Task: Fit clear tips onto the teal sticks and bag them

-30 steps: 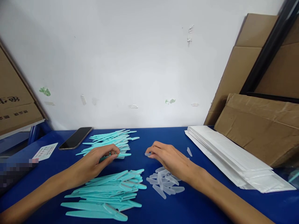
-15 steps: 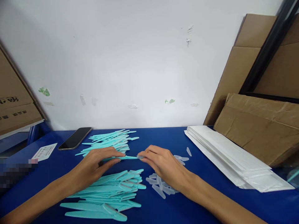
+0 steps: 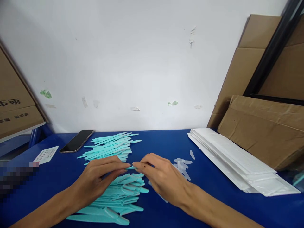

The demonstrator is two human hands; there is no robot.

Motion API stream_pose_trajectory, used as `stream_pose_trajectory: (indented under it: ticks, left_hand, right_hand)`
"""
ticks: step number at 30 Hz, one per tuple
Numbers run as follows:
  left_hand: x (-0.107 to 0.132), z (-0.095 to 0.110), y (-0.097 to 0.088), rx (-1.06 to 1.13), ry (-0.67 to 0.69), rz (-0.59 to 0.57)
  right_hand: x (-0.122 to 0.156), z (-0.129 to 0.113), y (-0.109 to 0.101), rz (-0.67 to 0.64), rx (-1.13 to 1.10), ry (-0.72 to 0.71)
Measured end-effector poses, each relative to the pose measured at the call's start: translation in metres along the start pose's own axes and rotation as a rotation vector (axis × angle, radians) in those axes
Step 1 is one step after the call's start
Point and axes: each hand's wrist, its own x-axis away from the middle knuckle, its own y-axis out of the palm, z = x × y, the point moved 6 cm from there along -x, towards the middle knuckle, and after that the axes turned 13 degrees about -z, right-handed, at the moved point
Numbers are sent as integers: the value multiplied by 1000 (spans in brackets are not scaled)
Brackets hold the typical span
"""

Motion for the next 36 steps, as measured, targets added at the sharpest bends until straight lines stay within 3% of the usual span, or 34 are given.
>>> stream_pose_trajectory:
  ticks: [3,7,10,14,19,21,24,27,30,36]
  left_hand:
    - [-2,-2,-2,-57,-12,-10]
    - [-2,-16,-16,-269,-79,30]
    - [1,-38,-36,-431,-187,86]
    - [9,-75,-54,-482,-347,59]
    - [16,-102,-50,-528,-425,-43]
    - [15,-98,-49,-593,-424,-45]
    - [10,-76,-51,-596,-387,-33]
    - [2,-45,-42,-341,-296,-239]
    - [4,-23,-33,-153,-331,-400]
    - [11,-22,-23,-96,-476,-550]
  right_hand:
    - [-3,0,-1,-18,13,6]
    - [-5,13,-6,-49,84,135]
    - [-3,26,-9,-113,100,191]
    - [-1,32,-7,-239,99,134]
    - [-2,32,-7,-341,107,98]
    - [-1,37,-11,-355,124,109]
    - [5,52,-19,-387,123,163]
    - [15,73,-29,-438,34,307]
    - [28,91,-35,-522,-74,453]
    - [38,101,-38,-605,-89,560]
